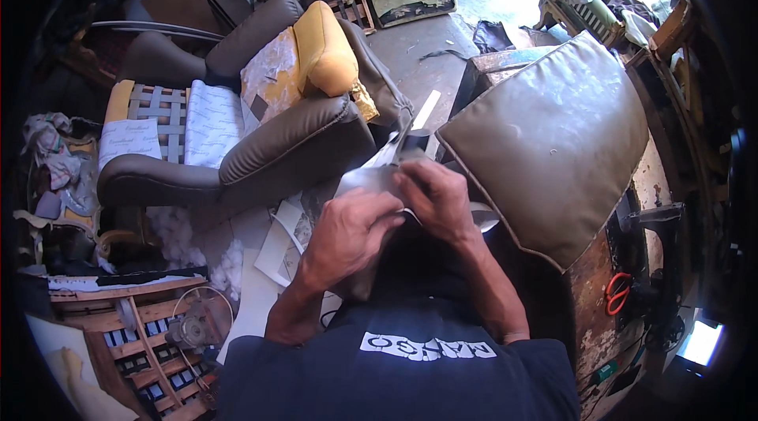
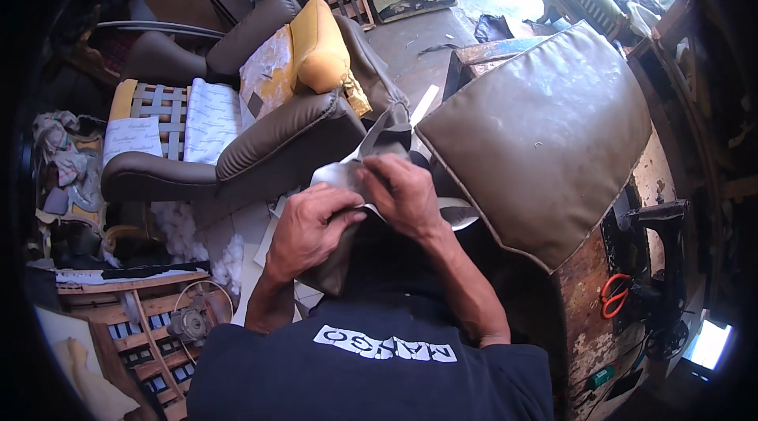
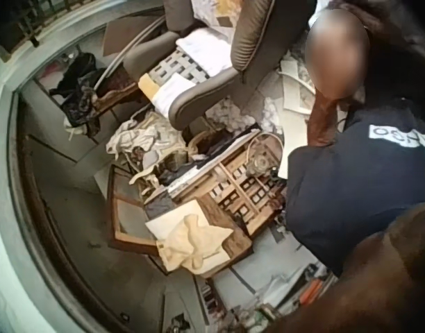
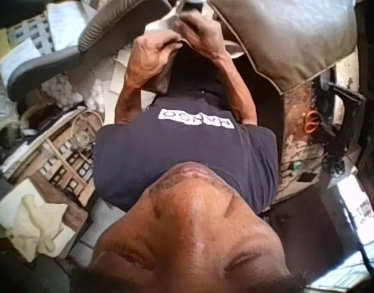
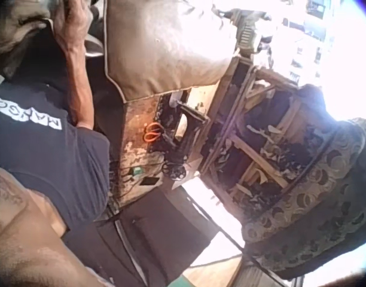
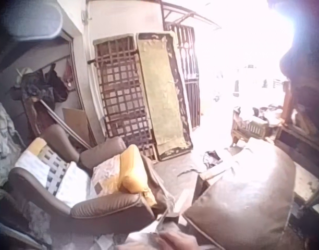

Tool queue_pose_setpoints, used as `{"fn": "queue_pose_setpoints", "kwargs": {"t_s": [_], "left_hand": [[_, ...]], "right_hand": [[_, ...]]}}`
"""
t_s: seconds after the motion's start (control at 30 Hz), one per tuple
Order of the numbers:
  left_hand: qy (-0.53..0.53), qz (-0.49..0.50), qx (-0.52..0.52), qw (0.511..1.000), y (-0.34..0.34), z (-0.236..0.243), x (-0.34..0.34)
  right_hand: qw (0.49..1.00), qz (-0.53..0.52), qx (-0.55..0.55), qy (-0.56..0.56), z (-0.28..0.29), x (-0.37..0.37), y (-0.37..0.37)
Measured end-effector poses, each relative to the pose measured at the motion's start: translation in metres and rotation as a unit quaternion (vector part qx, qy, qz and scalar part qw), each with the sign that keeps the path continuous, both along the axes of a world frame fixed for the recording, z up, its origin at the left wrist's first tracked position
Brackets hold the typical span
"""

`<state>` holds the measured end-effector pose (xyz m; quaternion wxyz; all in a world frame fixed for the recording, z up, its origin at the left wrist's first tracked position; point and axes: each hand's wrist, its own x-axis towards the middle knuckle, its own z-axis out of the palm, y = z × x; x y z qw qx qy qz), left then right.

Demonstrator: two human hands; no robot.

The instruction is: The person prepares upholstery fabric by hand and with shears, then aligns the fabric and a paper pattern under the needle of a sewing machine to join the pieces.

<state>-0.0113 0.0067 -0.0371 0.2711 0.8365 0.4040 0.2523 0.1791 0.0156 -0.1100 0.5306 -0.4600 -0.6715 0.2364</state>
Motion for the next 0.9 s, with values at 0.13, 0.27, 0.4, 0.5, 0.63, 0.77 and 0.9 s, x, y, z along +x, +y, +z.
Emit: {"fn": "queue_pose_setpoints", "kwargs": {"t_s": [0.13,0.27,0.4,0.5,0.63,0.77,0.9], "left_hand": [[-0.032,0.01,-0.037,0.999,0.004,-0.012,0.002],[-0.041,0.043,-0.065,0.996,0.007,-0.016,0.002],[-0.04,0.095,-0.131,0.986,0.007,-0.002,0.005],[-0.04,0.111,-0.138,0.983,0.007,0.0,0.002],[-0.057,0.078,-0.101,0.99,0.009,-0.019,-0.008],[-0.061,0.09,-0.074,0.991,0.01,-0.025,-0.008],[-0.082,0.088,-0.075,0.99,0.012,-0.022,-0.006]], "right_hand": [[0.993,0.095,-0.059,-0.023,0.005,0.017,-0.016],[0.991,0.11,-0.049,-0.067,0.018,0.026,-0.015],[0.991,0.104,-0.029,-0.081,0.019,0.025,-0.017],[0.987,0.118,-0.028,-0.101,0.021,0.024,-0.017],[0.98,0.141,-0.015,-0.137,0.025,0.025,-0.016],[0.978,0.14,-0.009,-0.154,0.025,0.026,-0.017],[0.977,0.135,-0.008,-0.163,0.026,0.025,-0.018]]}}
